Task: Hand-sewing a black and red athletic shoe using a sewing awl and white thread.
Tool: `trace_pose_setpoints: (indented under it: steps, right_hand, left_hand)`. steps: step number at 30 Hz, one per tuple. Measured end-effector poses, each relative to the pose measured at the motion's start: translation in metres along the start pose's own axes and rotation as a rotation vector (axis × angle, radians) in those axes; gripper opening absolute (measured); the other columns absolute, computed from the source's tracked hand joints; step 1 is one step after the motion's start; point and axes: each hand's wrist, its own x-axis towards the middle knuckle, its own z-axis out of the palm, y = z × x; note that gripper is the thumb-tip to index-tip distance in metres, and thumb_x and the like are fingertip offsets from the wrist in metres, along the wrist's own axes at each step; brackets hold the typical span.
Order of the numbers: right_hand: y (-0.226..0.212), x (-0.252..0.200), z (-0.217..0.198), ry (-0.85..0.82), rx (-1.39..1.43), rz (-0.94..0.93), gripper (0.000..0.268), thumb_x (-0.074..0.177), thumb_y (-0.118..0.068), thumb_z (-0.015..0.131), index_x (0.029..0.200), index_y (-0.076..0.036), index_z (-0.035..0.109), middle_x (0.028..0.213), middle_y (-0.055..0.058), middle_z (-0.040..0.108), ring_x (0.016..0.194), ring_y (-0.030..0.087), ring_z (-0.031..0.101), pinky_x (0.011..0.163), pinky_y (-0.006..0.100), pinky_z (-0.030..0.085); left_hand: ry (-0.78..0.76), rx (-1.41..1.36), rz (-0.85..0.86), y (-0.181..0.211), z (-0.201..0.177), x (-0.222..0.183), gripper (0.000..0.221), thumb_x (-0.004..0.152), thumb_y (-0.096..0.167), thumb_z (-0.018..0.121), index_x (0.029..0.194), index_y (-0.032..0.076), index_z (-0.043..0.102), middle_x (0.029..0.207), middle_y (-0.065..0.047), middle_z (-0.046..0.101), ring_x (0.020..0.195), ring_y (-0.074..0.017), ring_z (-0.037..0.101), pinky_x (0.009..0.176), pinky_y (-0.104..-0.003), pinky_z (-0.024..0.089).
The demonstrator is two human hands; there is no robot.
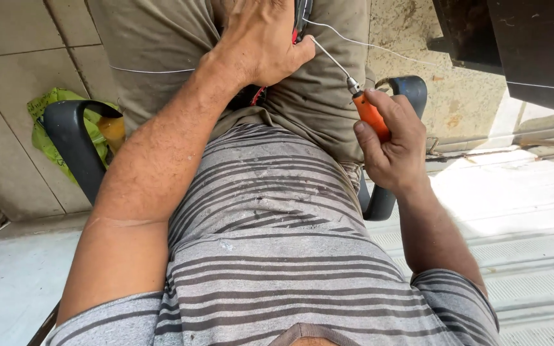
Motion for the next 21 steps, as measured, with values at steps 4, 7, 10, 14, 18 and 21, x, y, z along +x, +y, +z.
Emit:
trace_pose_setpoints:
  steps: [4, 7, 10, 14, 18, 21]
  right_hand:
    - [-0.002, 0.002, 0.012, 0.029, -0.133, 0.030, 0.043, 0.104, -0.010, 0.070, 0.145, -0.005, 0.058, 0.105, 0.016, 0.054, 0.087, 0.028, 0.055, 0.075, 0.038, 0.047]
    - [0.001, 0.000, 0.018, 0.057, -0.160, 0.030, 0.049, 0.102, -0.006, 0.073, 0.148, -0.009, 0.056, 0.106, 0.017, 0.052, 0.091, 0.028, 0.056, 0.077, 0.039, 0.049]
    - [0.003, -0.001, 0.022, 0.081, -0.165, -0.004, 0.052, 0.099, -0.003, 0.077, 0.147, -0.009, 0.057, 0.106, 0.017, 0.053, 0.093, 0.028, 0.056, 0.077, 0.038, 0.050]
    - [0.003, 0.002, 0.021, 0.102, -0.154, -0.047, 0.052, 0.095, 0.005, 0.077, 0.143, -0.007, 0.061, 0.107, 0.017, 0.056, 0.093, 0.028, 0.055, 0.077, 0.037, 0.051]
    - [0.011, 0.002, 0.014, 0.078, -0.143, -0.075, 0.053, 0.096, 0.004, 0.077, 0.145, -0.007, 0.060, 0.108, 0.018, 0.054, 0.096, 0.029, 0.056, 0.078, 0.038, 0.051]
    - [0.013, 0.004, 0.010, 0.065, -0.167, -0.066, 0.053, 0.097, 0.004, 0.077, 0.145, -0.010, 0.061, 0.105, 0.014, 0.050, 0.093, 0.027, 0.053, 0.074, 0.037, 0.049]
  left_hand:
    - [0.004, 0.023, 0.001, 0.000, 0.002, -0.004, 0.046, 0.092, 0.046, 0.069, 0.109, 0.006, 0.053, 0.096, -0.012, 0.059, 0.085, -0.0341, 0.058, 0.073, -0.052, 0.046]
    - [0.047, -0.015, 0.023, 0.001, 0.000, -0.003, 0.040, 0.088, 0.039, 0.067, 0.106, 0.006, 0.053, 0.088, -0.009, 0.058, 0.076, -0.0306, 0.056, 0.066, -0.050, 0.047]
    - [0.060, -0.032, 0.040, -0.003, 0.005, -0.005, 0.035, 0.089, 0.036, 0.067, 0.099, 0.005, 0.054, 0.083, -0.009, 0.056, 0.070, -0.0285, 0.054, 0.062, -0.047, 0.047]
    - [0.105, -0.006, 0.062, -0.005, 0.008, -0.003, 0.038, 0.087, 0.038, 0.068, 0.100, 0.006, 0.051, 0.087, -0.010, 0.056, 0.075, -0.0303, 0.055, 0.066, -0.048, 0.046]
    - [0.076, -0.037, 0.048, -0.005, 0.008, -0.003, 0.039, 0.087, 0.037, 0.068, 0.104, 0.005, 0.053, 0.090, -0.011, 0.058, 0.077, -0.0321, 0.056, 0.067, -0.049, 0.048]
    - [0.079, -0.026, 0.045, -0.005, 0.008, -0.001, 0.037, 0.087, 0.037, 0.068, 0.099, 0.006, 0.051, 0.088, -0.009, 0.055, 0.074, -0.0292, 0.054, 0.065, -0.048, 0.047]
